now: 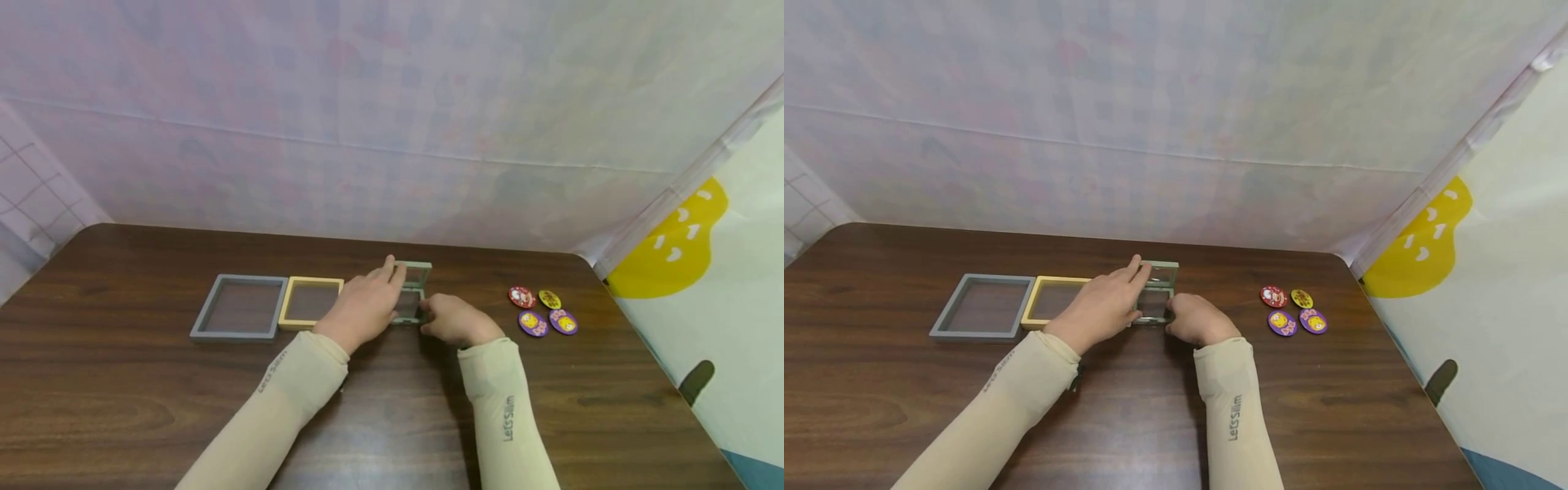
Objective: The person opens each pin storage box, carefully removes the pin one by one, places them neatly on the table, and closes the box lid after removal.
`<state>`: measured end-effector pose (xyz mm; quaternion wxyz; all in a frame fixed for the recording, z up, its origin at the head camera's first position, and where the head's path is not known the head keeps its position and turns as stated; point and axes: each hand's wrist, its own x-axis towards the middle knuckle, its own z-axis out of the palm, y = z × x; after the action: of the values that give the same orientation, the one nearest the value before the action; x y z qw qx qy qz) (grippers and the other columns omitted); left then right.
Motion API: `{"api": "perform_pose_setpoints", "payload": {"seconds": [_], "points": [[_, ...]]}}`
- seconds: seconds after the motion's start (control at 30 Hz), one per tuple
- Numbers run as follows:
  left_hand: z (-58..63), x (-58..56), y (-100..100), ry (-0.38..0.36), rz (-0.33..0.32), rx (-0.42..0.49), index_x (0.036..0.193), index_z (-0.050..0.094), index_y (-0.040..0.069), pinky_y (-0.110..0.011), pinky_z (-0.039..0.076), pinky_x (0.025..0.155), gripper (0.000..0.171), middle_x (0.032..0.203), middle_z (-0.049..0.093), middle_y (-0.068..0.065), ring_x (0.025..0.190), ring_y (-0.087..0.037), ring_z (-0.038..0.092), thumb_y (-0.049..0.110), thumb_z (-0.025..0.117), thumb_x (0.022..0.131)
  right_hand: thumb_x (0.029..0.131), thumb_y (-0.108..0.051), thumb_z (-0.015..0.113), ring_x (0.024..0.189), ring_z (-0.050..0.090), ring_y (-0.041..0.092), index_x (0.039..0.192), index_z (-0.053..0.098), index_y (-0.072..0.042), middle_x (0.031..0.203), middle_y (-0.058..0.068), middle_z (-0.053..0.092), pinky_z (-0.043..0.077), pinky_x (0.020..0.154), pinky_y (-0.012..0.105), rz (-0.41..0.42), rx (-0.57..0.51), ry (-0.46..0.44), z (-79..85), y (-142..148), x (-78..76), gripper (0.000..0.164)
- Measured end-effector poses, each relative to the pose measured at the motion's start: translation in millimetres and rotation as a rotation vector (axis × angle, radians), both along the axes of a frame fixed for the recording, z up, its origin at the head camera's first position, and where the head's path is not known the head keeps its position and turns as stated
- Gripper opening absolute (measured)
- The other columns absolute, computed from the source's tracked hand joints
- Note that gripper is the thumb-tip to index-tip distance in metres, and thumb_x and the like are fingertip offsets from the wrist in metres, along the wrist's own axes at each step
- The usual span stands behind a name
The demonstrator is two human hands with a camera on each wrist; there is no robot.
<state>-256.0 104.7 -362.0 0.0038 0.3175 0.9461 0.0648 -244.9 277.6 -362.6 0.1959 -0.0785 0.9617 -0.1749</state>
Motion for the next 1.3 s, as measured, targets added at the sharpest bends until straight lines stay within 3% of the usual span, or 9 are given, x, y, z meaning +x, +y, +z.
{"api": "perform_pose_setpoints", "payload": {"seconds": [0.1, 0.37, 0.53, 0.77, 0.93, 1.13, 1.3], "points": [[2.0, 1.6, 0, -0.009, -0.007, -0.02, 0.151, 0.02, 0.005, -0.041, 0.048, 0.098, 0.081, 0.158, 0.015, -0.018, 0.136, -0.026, 0.042, 0.03, 0.066, 0.089, 0.086, -0.004, 0.06, 0.051, 0.048, 0.012, 0.089, 0.059, -0.004, 0.063, 0.0, 0.049, 0.042, 0.05, 0.024, 0.031, -0.034, -0.006, 0.4, 1, 1.4, 0.003], [12.7, 8.3, -3, -0.013, -0.027, -0.042, 0.149, 0.026, 0.002, -0.036, 0.053, 0.082, 0.077, 0.156, 0.021, -0.019, 0.122, -0.026, 0.057, 0.027, 0.067, 0.089, 0.086, -0.005, 0.062, 0.045, 0.043, 0.01, 0.078, 0.05, -0.007, 0.058, -0.003, 0.043, 0.037, 0.045, 0.021, 0.038, -0.092, -0.027, 1.5, 2, 2.1, 0.014], [16.7, 12.4, -1, -0.025, -0.026, -0.069, 0.148, 0.03, 0.004, -0.035, 0.053, 0.07, 0.076, 0.156, 0.025, -0.017, 0.105, -0.025, 0.064, 0.031, 0.068, 0.088, 0.088, -0.007, 0.063, 0.042, 0.041, 0.01, 0.096, 0.057, -0.003, 0.063, -0.001, 0.048, 0.037, 0.044, 0.021, -0.003, -0.132, -0.075, -0.7, 5, 2.0, 0.011], [9.6, 14.6, 4, 0.187, -0.002, -0.025, 0.137, 0.049, 0.011, -0.038, 0.056, 0.075, 0.057, 0.129, 0.059, -0.012, 0.097, -0.024, 0.067, 0.032, 0.067, 0.088, 0.089, -0.008, 0.062, 0.04, 0.041, 0.01, 0.127, 0.051, 0.001, 0.073, 0.003, 0.052, 0.04, 0.043, 0.022, -0.035, -0.172, -0.111, -5.9, 7, 4.4, 0.04], [5.8, 16.6, 8, 0.235, 0.015, -0.036, 0.142, 0.043, 0.006, -0.034, 0.056, 0.069, 0.055, 0.128, 0.06, -0.012, 0.099, -0.022, 0.066, 0.016, 0.063, 0.091, 0.089, -0.009, 0.063, 0.041, 0.042, 0.011, 0.14, 0.041, 0.002, 0.076, 0.004, 0.053, 0.044, 0.045, 0.024, -0.055, -0.172, -0.12, -6.9, 5, 4.8, 0.057], [3.9, 15.7, 7, 0.239, 0.033, -0.006, 0.132, 0.054, 0.006, -0.033, 0.054, 0.062, 0.043, 0.118, 0.061, -0.011, 0.09, -0.022, 0.065, 0.01, 0.064, 0.09, 0.089, -0.011, 0.063, 0.047, 0.045, 0.013, 0.144, 0.036, 0.002, 0.09, 0.009, 0.055, 0.048, 0.05, 0.027, -0.079, -0.186, -0.144, -6.6, 5, 3.2, 0.062], [0.4, 14.1, 8, 0.237, 0.045, 0.009, 0.111, 0.069, 0.012, -0.037, 0.054, 0.062, 0.024, 0.108, 0.062, -0.01, 0.085, -0.023, 0.064, 0.008, 0.065, 0.088, 0.088, -0.011, 0.065, 0.048, 0.045, 0.014, 0.114, 0.053, 0.001, 0.078, 0.004, 0.048, 0.046, 0.048, 0.027, -0.066, -0.194, -0.133, -6.4, 5, 4.7, 0.031]]}}
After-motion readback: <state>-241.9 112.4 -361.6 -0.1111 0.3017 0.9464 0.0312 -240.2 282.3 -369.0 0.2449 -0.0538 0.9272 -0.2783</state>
